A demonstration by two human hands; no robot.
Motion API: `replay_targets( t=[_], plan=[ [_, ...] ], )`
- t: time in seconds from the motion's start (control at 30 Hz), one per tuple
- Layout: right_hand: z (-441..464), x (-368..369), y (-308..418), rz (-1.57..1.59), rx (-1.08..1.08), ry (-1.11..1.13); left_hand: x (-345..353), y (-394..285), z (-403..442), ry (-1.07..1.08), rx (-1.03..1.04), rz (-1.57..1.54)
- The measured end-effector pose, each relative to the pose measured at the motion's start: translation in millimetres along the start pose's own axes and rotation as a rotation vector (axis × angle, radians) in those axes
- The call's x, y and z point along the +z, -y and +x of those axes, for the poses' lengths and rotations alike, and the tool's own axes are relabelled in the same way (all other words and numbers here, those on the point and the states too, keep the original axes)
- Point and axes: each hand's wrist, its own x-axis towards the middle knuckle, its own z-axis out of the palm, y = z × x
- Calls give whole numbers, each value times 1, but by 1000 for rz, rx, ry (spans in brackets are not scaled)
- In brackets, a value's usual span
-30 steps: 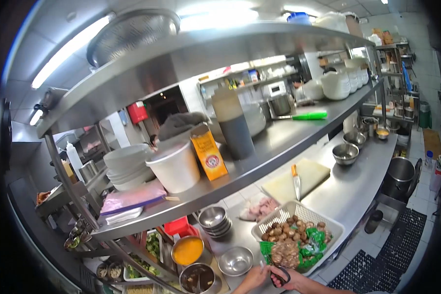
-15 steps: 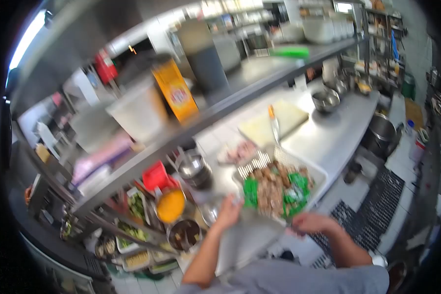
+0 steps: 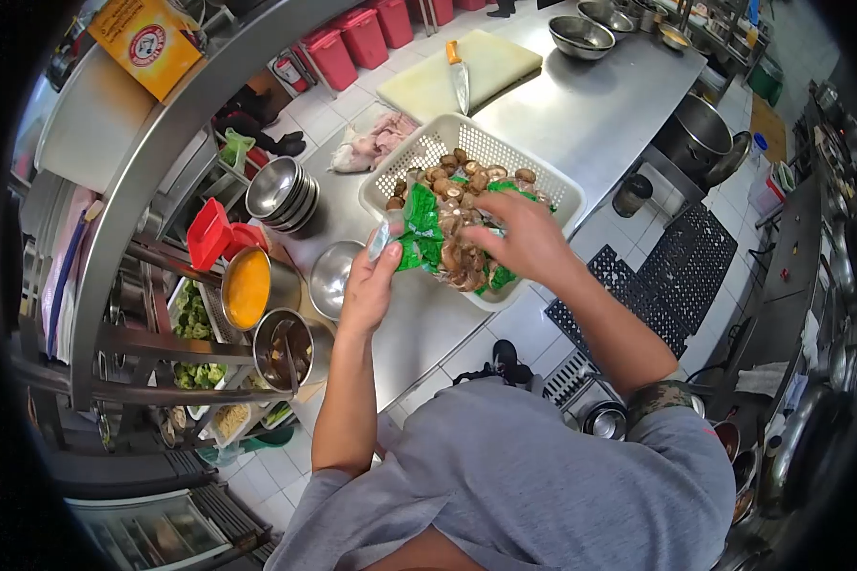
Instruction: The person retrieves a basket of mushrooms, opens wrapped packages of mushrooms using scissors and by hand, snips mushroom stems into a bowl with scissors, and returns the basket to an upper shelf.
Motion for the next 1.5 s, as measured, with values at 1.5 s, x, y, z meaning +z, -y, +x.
replay_targets(
  t=[1.5],
  plan=[
    [72, 132, 68, 862, 109, -52, -8, 71, -152, -273, -112, 1287]
  ],
)
